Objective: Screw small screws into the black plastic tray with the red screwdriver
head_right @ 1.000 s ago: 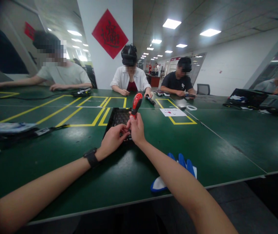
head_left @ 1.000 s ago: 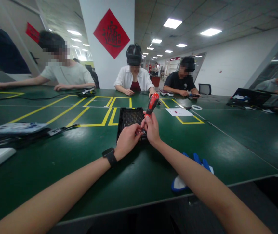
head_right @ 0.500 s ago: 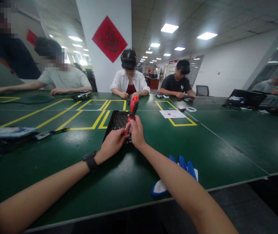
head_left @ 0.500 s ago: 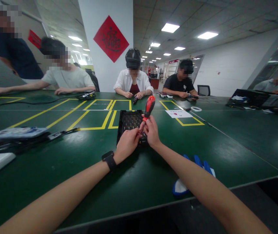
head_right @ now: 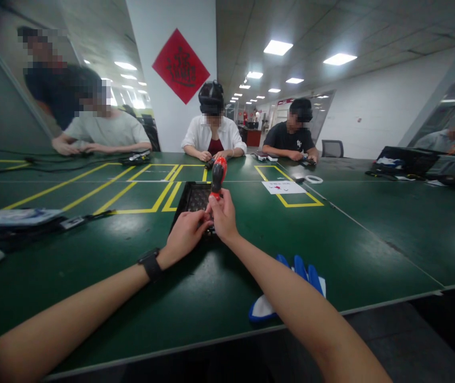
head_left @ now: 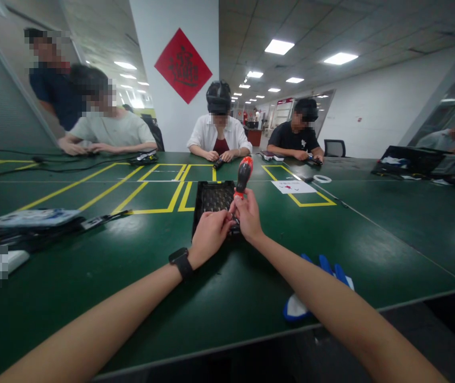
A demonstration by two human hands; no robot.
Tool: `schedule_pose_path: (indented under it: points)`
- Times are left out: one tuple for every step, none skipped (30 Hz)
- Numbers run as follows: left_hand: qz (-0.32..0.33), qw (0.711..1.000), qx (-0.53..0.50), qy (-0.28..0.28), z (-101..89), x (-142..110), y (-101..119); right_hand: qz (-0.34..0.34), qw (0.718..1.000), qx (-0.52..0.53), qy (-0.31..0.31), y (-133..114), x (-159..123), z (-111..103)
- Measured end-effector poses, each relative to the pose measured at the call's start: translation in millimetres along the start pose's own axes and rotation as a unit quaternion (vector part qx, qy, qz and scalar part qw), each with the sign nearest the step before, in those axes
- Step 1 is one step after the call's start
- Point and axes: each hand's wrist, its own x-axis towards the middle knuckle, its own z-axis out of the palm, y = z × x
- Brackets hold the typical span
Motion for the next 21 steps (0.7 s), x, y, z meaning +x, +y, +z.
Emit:
schedule_pose_path:
  points:
    - [0.007, 1.000, 0.001, -0.003, 0.7, 0.1, -0.9, 0.002, 1.000, 0.002, 0.001, 0.7, 0.0, -0.2]
    - [0.014, 1.000, 0.000, -0.007, 1.3, 0.2, -1.7, 0.004, 1.000, 0.004, 0.002, 1.2, 0.0, -0.2]
    - [0.020, 1.000, -0.001, -0.010, 1.7, 0.4, -2.5, 0.006, 1.000, 0.006, 0.004, 1.4, 0.0, -0.3]
    - [0.025, 1.000, -0.002, -0.012, 1.9, 0.6, -3.1, 0.008, 1.000, 0.006, 0.003, 1.3, -0.1, -0.3]
    - [0.028, 0.999, -0.002, -0.015, 1.9, 0.8, -3.5, 0.009, 1.000, 0.005, 0.003, 1.0, -0.3, -0.3]
    - [0.030, 0.999, -0.001, -0.016, 1.7, 0.9, -3.5, 0.008, 1.000, 0.002, 0.003, 0.5, -0.4, -0.4]
    - [0.030, 0.999, 0.000, -0.017, 1.4, 1.1, -3.2, 0.006, 1.000, -0.003, 0.003, 0.0, -0.4, -0.5]
    - [0.028, 0.999, 0.002, -0.018, 1.0, 1.2, -2.6, 0.004, 1.000, -0.007, 0.004, -0.5, -0.5, -0.6]
    - [0.025, 1.000, 0.003, -0.018, 0.5, 1.3, -1.7, 0.001, 1.000, -0.009, 0.006, -0.8, -0.4, -0.6]
    - [0.020, 1.000, 0.004, -0.015, 0.0, 1.3, -0.6, 0.000, 1.000, -0.008, 0.008, -1.0, -0.3, -0.7]
    - [0.014, 1.000, 0.003, -0.010, -0.6, 1.2, 0.5, 0.000, 1.000, -0.005, 0.009, -1.0, -0.2, -0.7]
    - [0.008, 1.000, 0.001, -0.006, -1.1, 1.1, 1.5, 0.000, 1.000, -0.002, 0.011, -0.8, -0.1, -0.7]
    - [0.002, 1.000, -0.002, -0.003, -1.6, 0.9, 2.3, 0.001, 1.000, -0.001, 0.013, -0.5, -0.1, -0.6]
    - [-0.003, 1.000, -0.007, -0.001, -2.0, 0.7, 2.9, 0.001, 1.000, -0.003, 0.015, -0.2, -0.2, -0.5]
    - [-0.007, 1.000, -0.012, -0.002, -2.3, 0.5, 3.1, 0.001, 1.000, -0.006, 0.015, 0.0, -0.3, -0.3]
    - [-0.010, 1.000, -0.017, -0.004, -2.6, 0.4, 3.0, 0.002, 1.000, -0.009, 0.015, 0.1, -0.5, -0.1]
    - [-0.011, 1.000, -0.021, -0.004, -2.7, 0.2, 2.7, 0.003, 1.000, -0.011, 0.014, 0.2, -0.7, 0.2]
    - [-0.012, 1.000, -0.023, -0.003, -2.6, 0.1, 2.2, 0.004, 1.000, -0.012, 0.012, 0.2, -0.8, 0.4]
    - [-0.010, 1.000, -0.023, -0.002, -2.4, 0.0, 1.6, 0.006, 1.000, -0.012, 0.010, 0.2, -0.9, 0.5]
    - [-0.006, 1.000, -0.020, 0.000, -2.1, -0.1, 0.9, 0.006, 1.000, -0.011, 0.010, 0.2, -0.8, 0.6]
    - [-0.001, 1.000, -0.016, 0.000, -1.6, -0.2, 0.1, 0.007, 1.000, -0.010, 0.009, 0.2, -0.6, 0.5]
